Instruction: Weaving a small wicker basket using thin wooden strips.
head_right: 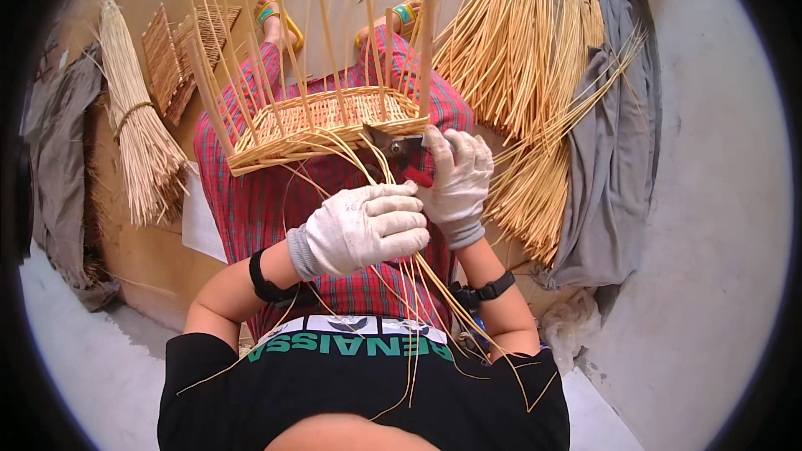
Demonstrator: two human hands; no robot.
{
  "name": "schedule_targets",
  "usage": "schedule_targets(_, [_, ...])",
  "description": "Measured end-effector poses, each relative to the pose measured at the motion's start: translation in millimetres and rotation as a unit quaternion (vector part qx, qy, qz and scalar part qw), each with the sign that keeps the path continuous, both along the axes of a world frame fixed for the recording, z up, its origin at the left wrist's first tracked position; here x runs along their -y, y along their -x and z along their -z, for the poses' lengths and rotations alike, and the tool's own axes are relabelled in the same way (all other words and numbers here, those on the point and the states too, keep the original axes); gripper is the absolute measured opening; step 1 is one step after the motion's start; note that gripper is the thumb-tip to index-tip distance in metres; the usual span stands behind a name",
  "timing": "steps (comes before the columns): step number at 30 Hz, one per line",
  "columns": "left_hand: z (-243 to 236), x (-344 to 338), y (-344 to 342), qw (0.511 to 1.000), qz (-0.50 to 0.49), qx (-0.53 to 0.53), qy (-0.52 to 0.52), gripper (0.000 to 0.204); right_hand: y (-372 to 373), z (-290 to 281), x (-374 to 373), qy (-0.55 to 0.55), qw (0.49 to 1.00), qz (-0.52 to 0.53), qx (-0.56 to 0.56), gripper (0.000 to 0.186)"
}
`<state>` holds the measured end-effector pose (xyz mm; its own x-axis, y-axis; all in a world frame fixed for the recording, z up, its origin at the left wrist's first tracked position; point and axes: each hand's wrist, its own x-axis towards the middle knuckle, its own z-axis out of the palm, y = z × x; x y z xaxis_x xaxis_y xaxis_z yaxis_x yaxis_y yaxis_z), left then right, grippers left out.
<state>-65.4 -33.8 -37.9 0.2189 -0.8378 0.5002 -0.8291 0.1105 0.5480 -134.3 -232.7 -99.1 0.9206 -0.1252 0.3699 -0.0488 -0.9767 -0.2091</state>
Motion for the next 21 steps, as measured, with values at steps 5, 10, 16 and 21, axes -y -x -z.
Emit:
schedule_targets(5, [-3,0,0,0.999,-0.009,-0.023,0.031,0.035,-3,15,8,-0.174,0.983,-0.039,-0.037,0.071])
schedule_targets(10, [-22,-16,-3,0.999,-0.015,-0.025,0.037,0.037,-18,-11,-12,-0.078,0.995,-0.059,-0.015,0.074])
schedule_targets(16, [-34,-31,-5,0.998,-0.027,-0.018,0.045,0.035,-20,11,-28,-0.202,0.97,-0.06,-0.118,0.078])
schedule_targets(21, [-41,-49,6,0.997,-0.056,-0.014,0.057,0.033,-29,-24,-52,-0.057,0.995,-0.067,-0.048,0.08])
